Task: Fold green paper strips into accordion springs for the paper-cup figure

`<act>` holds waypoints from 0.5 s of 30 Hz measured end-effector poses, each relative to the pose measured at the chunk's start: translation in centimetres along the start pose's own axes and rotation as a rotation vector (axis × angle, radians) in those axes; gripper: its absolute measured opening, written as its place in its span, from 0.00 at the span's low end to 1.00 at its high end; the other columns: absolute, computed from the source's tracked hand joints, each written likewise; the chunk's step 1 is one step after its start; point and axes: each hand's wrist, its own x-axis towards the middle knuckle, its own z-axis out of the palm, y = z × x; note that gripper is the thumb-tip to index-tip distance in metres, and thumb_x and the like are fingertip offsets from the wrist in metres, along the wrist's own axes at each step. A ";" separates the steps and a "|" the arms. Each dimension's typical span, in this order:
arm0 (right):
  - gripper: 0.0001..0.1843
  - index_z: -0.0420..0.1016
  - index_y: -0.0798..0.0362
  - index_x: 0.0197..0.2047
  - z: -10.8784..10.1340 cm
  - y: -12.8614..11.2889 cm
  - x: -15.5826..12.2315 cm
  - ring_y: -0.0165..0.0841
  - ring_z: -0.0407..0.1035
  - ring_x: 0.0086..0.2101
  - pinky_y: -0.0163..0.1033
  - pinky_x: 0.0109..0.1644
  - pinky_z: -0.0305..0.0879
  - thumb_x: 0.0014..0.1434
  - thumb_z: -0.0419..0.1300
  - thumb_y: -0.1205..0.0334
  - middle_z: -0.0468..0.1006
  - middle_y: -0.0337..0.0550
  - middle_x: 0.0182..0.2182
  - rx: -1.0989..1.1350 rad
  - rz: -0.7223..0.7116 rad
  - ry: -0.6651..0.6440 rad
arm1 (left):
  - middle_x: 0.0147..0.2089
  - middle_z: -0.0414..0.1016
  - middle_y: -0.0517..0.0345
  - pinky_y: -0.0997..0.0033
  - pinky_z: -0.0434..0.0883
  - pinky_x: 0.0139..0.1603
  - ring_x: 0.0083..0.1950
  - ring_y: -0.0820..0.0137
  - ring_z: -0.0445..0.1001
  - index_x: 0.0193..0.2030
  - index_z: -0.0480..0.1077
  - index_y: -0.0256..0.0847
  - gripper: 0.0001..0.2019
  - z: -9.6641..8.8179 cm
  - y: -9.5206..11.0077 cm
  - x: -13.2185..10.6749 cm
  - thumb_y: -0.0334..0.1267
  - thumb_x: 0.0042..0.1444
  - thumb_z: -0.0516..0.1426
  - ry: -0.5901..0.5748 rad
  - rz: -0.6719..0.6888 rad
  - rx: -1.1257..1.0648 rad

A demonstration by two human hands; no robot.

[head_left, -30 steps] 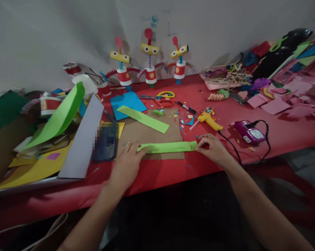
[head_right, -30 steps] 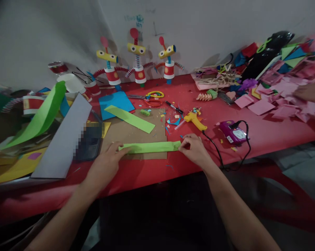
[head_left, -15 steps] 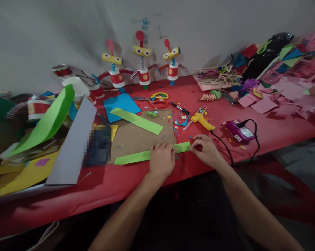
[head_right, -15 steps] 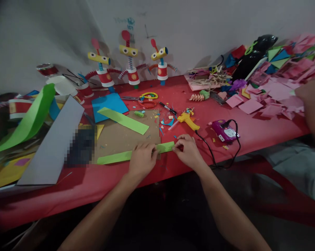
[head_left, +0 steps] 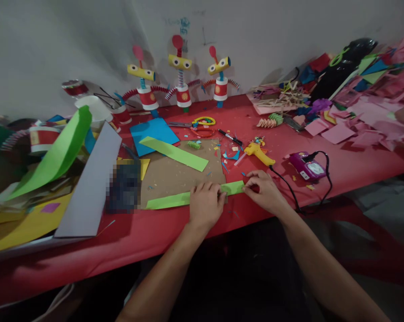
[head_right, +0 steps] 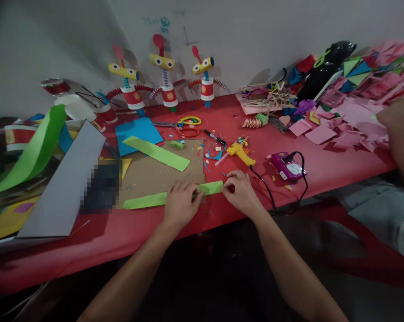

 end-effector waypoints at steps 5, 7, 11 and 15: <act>0.06 0.69 0.52 0.24 -0.4 -0.2 -0.1 0.41 0.65 0.43 0.50 0.48 0.60 0.48 0.60 0.61 0.69 0.47 0.37 -0.043 0.022 0.012 | 0.36 0.72 0.56 0.61 0.58 0.41 0.42 0.63 0.66 0.32 0.67 0.42 0.08 0.1 -0.1 0.0 0.43 0.55 0.52 0.004 -0.003 -0.005; 0.03 0.71 0.52 0.30 -0.2 -1.3 -0.7 0.43 0.64 0.45 0.52 0.49 0.60 0.51 0.58 0.62 0.70 0.49 0.39 -0.109 -0.017 0.057 | 0.37 0.72 0.55 0.61 0.58 0.42 0.43 0.63 0.66 0.33 0.67 0.42 0.08 0.1 0.0 0.0 0.43 0.55 0.52 0.009 -0.008 0.001; 0.17 0.65 0.52 0.52 1.3 -4.2 -3.1 0.40 0.61 0.52 0.51 0.56 0.58 0.59 0.50 0.63 0.69 0.50 0.49 -0.120 -0.219 -0.098 | 0.39 0.72 0.53 0.60 0.58 0.44 0.45 0.62 0.65 0.35 0.68 0.41 0.08 0.0 0.4 -0.1 0.40 0.56 0.51 0.000 -0.008 0.014; 0.28 0.51 0.54 0.63 2.4 -5.1 -5.0 0.42 0.51 0.59 0.52 0.60 0.54 0.60 0.50 0.59 0.61 0.51 0.58 -0.210 -0.270 -0.154 | 0.41 0.72 0.51 0.58 0.58 0.45 0.46 0.61 0.65 0.37 0.68 0.41 0.10 -0.3 0.1 -0.8 0.43 0.57 0.50 0.015 -0.023 0.045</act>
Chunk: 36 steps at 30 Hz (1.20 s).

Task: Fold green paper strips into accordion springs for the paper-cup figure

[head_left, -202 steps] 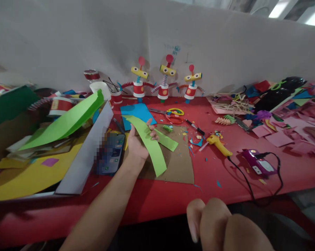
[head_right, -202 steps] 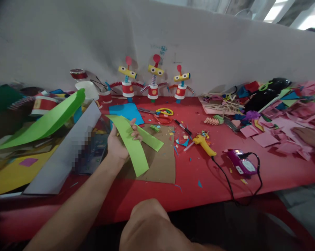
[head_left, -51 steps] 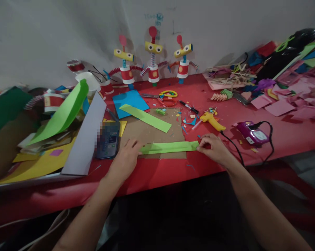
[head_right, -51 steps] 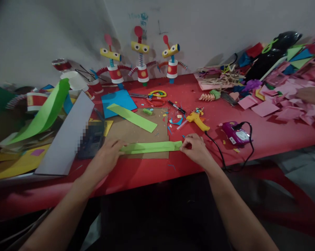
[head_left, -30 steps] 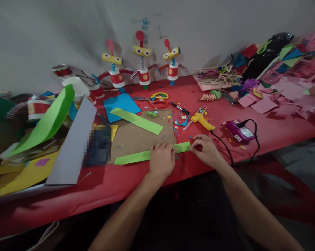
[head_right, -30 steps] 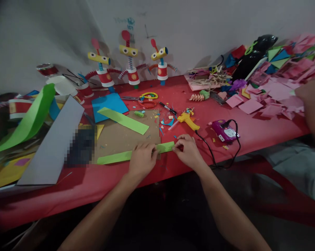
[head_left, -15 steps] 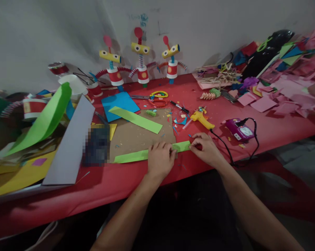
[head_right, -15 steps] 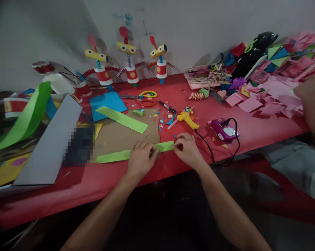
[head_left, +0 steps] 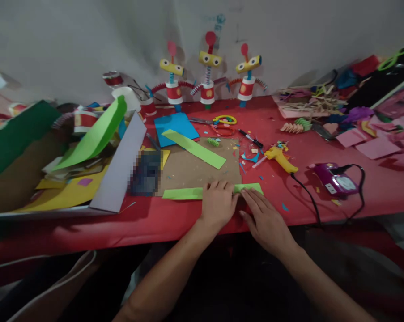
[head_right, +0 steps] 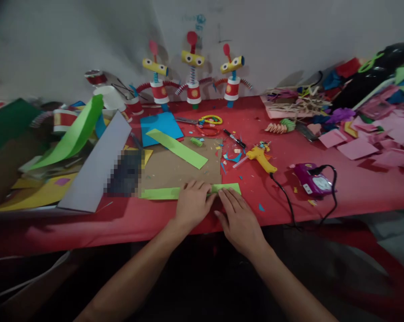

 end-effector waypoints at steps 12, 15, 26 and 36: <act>0.26 0.56 0.51 0.61 0.5 -0.3 0.0 0.43 0.53 0.58 0.50 0.59 0.56 0.60 0.50 0.57 0.62 0.49 0.57 -0.204 0.000 0.003 | 0.36 0.72 0.55 0.61 0.57 0.42 0.43 0.63 0.66 0.32 0.66 0.41 0.08 -3.1 -7.4 -5.1 0.42 0.56 0.52 0.071 -0.238 0.149; 0.26 0.57 0.52 0.61 0.4 -0.3 0.0 0.42 0.53 0.58 0.49 0.59 0.55 0.60 0.50 0.58 0.62 0.49 0.57 -0.214 -0.004 0.001 | 0.36 0.72 0.56 0.61 0.57 0.42 0.42 0.63 0.66 0.32 0.66 0.41 0.07 -3.5 -8.9 -6.1 0.41 0.56 0.52 0.094 -0.285 0.144; 0.26 0.58 0.53 0.60 0.5 -0.2 0.0 0.43 0.54 0.57 0.49 0.58 0.56 0.59 0.50 0.59 0.63 0.50 0.57 -0.212 -0.021 0.014 | 0.42 0.65 0.52 0.65 0.66 0.47 0.44 0.67 0.67 0.38 0.66 0.40 0.09 -3.1 -11.1 -8.0 0.26 0.54 0.49 0.360 -0.278 -0.124; 0.26 0.57 0.52 0.61 0.3 -0.1 -0.1 0.43 0.55 0.57 0.49 0.57 0.57 0.60 0.49 0.59 0.63 0.50 0.56 -0.224 -0.016 -0.007 | 0.44 0.61 0.51 0.61 0.66 0.49 0.46 0.66 0.65 0.36 0.68 0.40 0.09 -2.7 -10.5 -8.3 0.26 0.52 0.51 0.518 -0.369 -0.098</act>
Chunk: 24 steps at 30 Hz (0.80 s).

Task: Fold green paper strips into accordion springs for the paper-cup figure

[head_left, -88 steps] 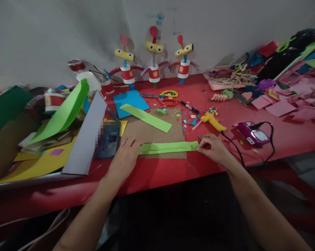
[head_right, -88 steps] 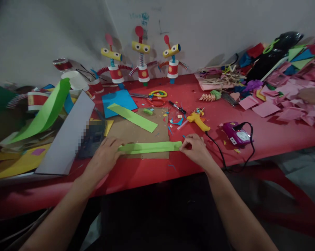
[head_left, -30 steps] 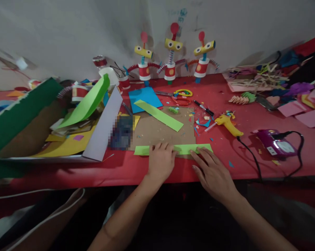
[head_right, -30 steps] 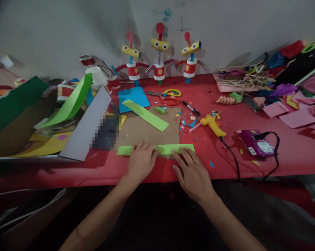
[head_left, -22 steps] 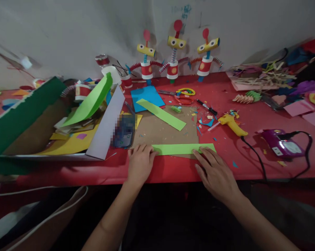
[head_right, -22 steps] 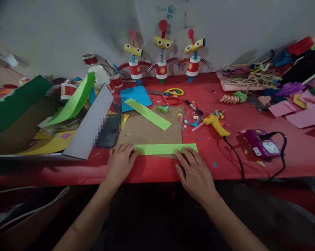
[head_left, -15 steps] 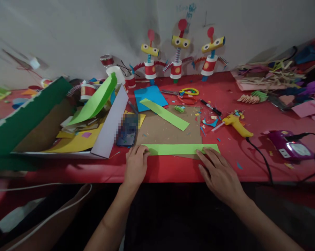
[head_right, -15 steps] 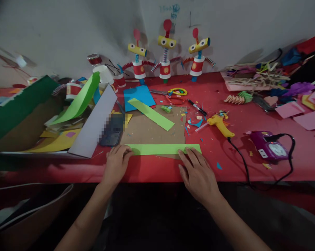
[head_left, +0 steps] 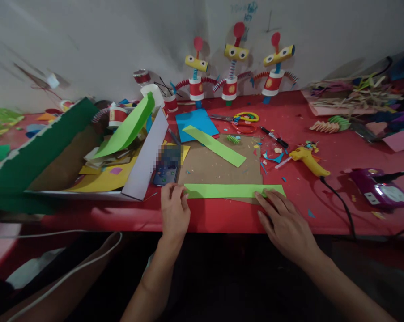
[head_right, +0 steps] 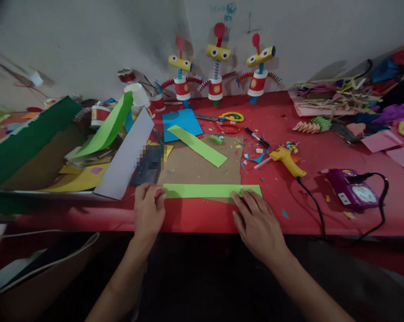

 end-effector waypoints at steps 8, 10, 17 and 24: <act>0.25 0.57 0.50 0.61 -0.4 0.2 0.1 0.42 0.55 0.56 0.49 0.56 0.58 0.60 0.49 0.57 0.63 0.47 0.57 0.003 -0.009 -0.024 | 0.44 0.61 0.48 0.60 0.66 0.50 0.46 0.65 0.65 0.40 0.67 0.37 0.14 -0.4 0.2 -0.1 0.21 0.48 0.48 0.048 -0.014 0.052; 0.25 0.58 0.50 0.60 -0.5 0.2 0.1 0.42 0.56 0.56 0.49 0.55 0.58 0.60 0.48 0.57 0.64 0.47 0.56 -0.001 -0.008 -0.022 | 0.44 0.62 0.49 0.60 0.65 0.51 0.47 0.65 0.65 0.40 0.68 0.38 0.14 -0.4 1.9 -1.0 0.22 0.49 0.49 0.081 0.068 0.002; 0.22 0.62 0.47 0.58 -1.3 0.2 0.8 0.43 0.61 0.49 0.49 0.49 0.60 0.61 0.48 0.58 0.68 0.48 0.51 -0.021 0.010 -0.028 | 0.49 0.61 0.48 0.67 0.72 0.42 0.44 0.69 0.69 0.49 0.62 0.41 0.21 0.4 8.1 -5.9 0.25 0.48 0.57 0.269 0.211 -0.314; 0.19 0.68 0.53 0.53 -1.2 0.3 1.5 0.39 0.65 0.39 0.44 0.43 0.65 0.60 0.48 0.67 0.70 0.52 0.40 0.003 -0.067 0.004 | 0.49 0.71 0.45 0.67 0.75 0.39 0.43 0.68 0.74 0.56 0.56 0.41 0.19 3.0 9.5 -4.4 0.37 0.57 0.50 -0.592 -0.323 -0.867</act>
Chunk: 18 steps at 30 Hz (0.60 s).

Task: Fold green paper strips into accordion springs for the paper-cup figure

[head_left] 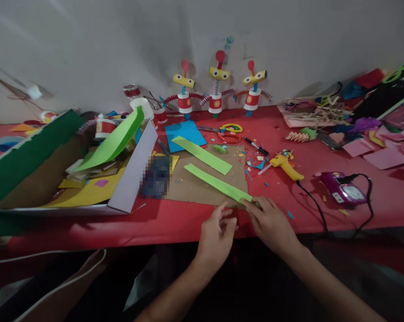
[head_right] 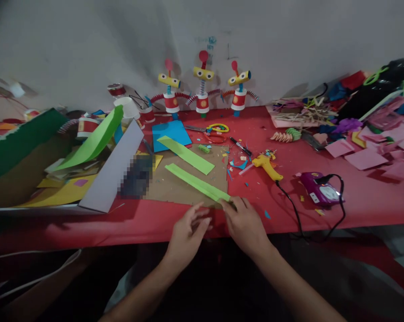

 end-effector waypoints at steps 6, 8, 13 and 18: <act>0.18 0.68 0.58 0.51 0.6 -1.3 0.1 0.34 0.68 0.32 0.37 0.35 0.67 0.59 0.46 0.71 0.72 0.51 0.36 -0.008 0.043 0.021 | 0.49 0.71 0.46 0.68 0.73 0.37 0.37 0.71 0.75 0.55 0.55 0.41 0.23 0.2 1.7 3.7 0.37 0.52 0.55 0.119 0.043 0.121; 0.18 0.69 0.58 0.49 0.5 -2.3 0.2 0.34 0.69 0.31 0.37 0.34 0.68 0.59 0.46 0.71 0.72 0.50 0.35 -0.002 0.062 0.034 | 0.48 0.71 0.49 0.67 0.71 0.36 0.35 0.71 0.74 0.53 0.58 0.42 0.20 0.2 1.9 4.6 0.38 0.53 0.54 0.166 0.095 0.229; 0.15 0.72 0.52 0.45 -1.1 -4.6 0.9 0.31 0.70 0.30 0.34 0.33 0.67 0.59 0.48 0.69 0.74 0.45 0.33 0.156 0.019 -0.001 | 0.37 0.73 0.55 0.66 0.69 0.40 0.37 0.69 0.72 0.45 0.65 0.40 0.12 -1.5 1.3 6.2 0.32 0.52 0.52 0.210 0.158 0.352; 0.25 0.62 0.48 0.57 -3.7 -1.0 2.9 0.44 0.61 0.52 0.50 0.52 0.62 0.56 0.55 0.57 0.66 0.52 0.52 0.269 0.157 0.381 | 0.36 0.72 0.57 0.73 0.68 0.34 0.35 0.73 0.71 0.56 0.57 0.43 0.27 -6.8 3.8 7.9 0.25 0.47 0.51 -0.295 0.169 0.312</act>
